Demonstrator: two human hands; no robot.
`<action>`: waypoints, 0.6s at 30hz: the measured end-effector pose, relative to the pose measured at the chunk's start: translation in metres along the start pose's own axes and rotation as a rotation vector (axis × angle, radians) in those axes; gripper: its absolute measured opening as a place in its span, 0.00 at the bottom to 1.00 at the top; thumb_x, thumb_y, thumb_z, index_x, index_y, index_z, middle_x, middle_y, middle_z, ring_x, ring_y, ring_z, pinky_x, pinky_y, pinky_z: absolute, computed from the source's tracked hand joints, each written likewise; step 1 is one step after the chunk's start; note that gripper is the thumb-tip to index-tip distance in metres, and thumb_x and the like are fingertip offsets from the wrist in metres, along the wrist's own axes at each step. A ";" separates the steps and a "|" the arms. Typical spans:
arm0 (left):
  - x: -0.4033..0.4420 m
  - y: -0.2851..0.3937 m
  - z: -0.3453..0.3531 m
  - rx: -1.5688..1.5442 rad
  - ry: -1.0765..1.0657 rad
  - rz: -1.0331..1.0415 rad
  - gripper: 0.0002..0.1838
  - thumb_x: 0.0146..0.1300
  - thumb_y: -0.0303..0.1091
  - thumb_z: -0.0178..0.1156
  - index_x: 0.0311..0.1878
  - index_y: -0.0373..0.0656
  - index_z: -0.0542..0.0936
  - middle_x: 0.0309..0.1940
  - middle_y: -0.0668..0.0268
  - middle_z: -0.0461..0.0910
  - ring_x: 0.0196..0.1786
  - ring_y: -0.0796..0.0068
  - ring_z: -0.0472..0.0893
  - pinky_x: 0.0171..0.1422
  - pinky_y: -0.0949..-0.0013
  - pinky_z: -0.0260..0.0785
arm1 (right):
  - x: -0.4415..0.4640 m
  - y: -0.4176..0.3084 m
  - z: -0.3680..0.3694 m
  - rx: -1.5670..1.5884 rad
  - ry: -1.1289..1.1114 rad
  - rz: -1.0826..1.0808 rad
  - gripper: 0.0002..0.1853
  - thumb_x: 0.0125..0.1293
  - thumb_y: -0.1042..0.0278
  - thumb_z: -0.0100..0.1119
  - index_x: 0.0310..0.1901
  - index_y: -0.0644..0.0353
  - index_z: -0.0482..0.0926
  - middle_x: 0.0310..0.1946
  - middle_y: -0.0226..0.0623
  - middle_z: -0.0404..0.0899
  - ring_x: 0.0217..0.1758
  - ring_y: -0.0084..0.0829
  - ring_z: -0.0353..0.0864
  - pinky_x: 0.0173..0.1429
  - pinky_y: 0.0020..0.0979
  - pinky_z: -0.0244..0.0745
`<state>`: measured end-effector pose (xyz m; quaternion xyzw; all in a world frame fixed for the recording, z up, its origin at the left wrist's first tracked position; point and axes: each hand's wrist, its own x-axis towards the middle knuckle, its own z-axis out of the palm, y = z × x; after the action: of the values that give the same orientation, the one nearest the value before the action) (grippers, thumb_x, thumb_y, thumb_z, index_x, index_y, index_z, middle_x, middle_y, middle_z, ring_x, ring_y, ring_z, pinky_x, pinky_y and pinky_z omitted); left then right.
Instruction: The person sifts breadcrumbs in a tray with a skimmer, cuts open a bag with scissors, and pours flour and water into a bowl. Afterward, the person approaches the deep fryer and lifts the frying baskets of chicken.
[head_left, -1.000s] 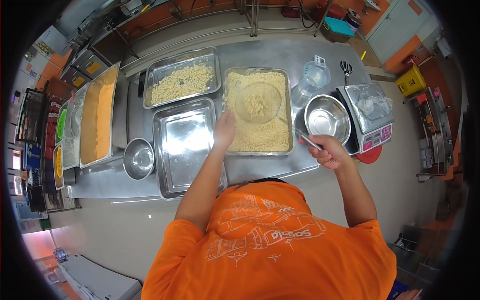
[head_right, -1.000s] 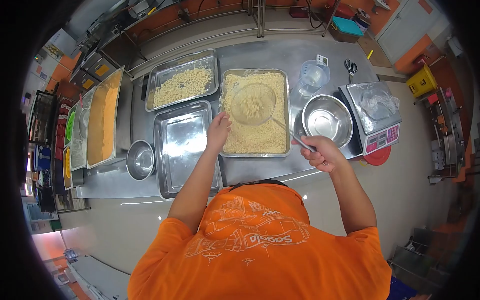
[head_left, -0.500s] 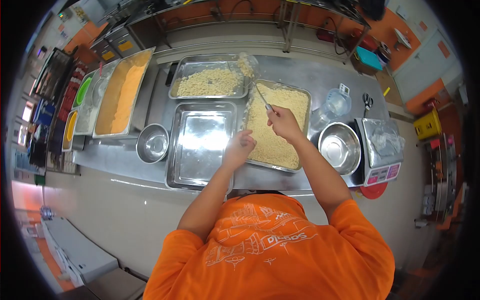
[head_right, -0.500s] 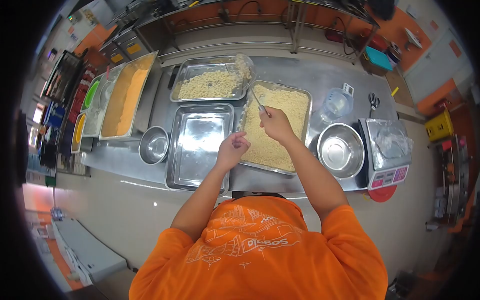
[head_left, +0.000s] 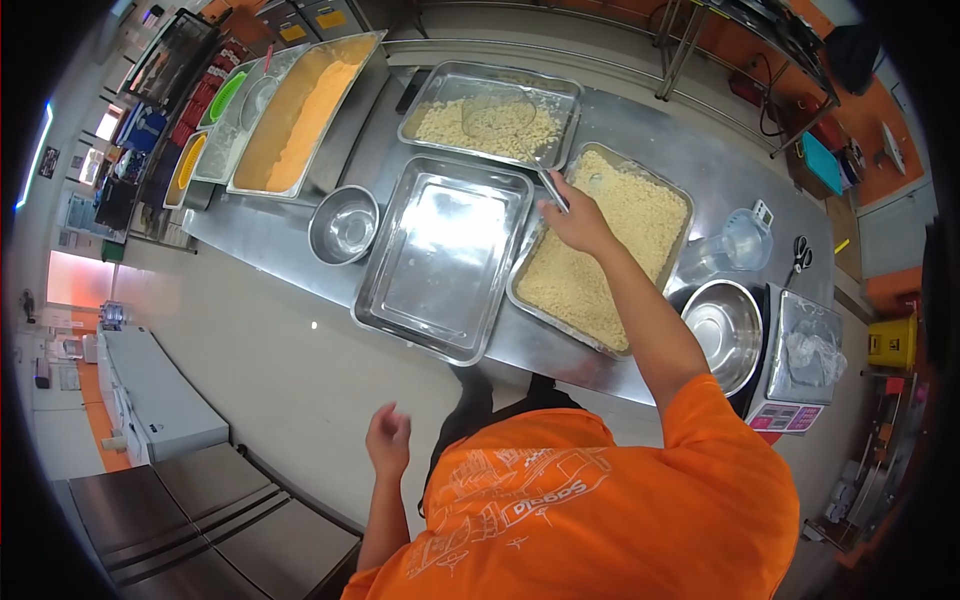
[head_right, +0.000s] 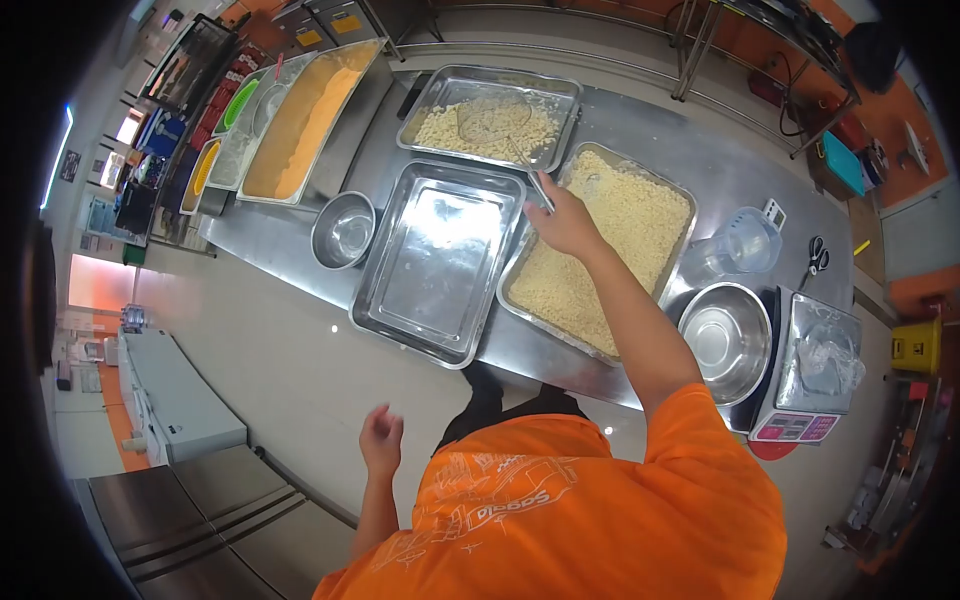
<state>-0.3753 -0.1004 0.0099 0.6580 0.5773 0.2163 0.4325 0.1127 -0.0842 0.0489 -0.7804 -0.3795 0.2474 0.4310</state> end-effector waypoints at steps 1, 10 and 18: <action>-0.018 -0.044 -0.018 0.044 0.067 -0.109 0.17 0.60 0.26 0.65 0.52 0.35 0.77 0.32 0.70 0.77 0.35 0.81 0.76 0.44 0.75 0.71 | 0.000 0.012 0.012 0.003 -0.005 -0.002 0.31 0.64 0.60 0.58 0.67 0.62 0.66 0.56 0.58 0.75 0.54 0.47 0.80 0.56 0.36 0.74; -0.238 -0.320 -0.116 0.532 -0.151 -1.060 0.24 0.53 0.44 0.67 0.49 0.37 0.80 0.48 0.55 0.82 0.51 0.58 0.81 0.59 0.59 0.72 | -0.116 -0.058 0.145 -0.241 0.068 -0.366 0.26 0.61 0.69 0.57 0.62 0.62 0.71 0.65 0.56 0.65 0.68 0.53 0.64 0.69 0.46 0.60; -0.200 -0.399 -0.174 0.130 -0.063 -1.192 0.28 0.52 0.39 0.66 0.54 0.31 0.75 0.57 0.50 0.74 0.55 0.49 0.78 0.63 0.50 0.69 | -0.183 -0.157 0.343 -0.008 -0.413 -0.740 0.18 0.61 0.75 0.56 0.54 0.63 0.77 0.57 0.46 0.72 0.56 0.42 0.76 0.59 0.35 0.72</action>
<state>-0.7885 -0.2507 -0.1815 0.2520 0.8457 -0.1189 0.4551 -0.2995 -0.0121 0.0214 -0.5272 -0.7134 0.2259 0.4027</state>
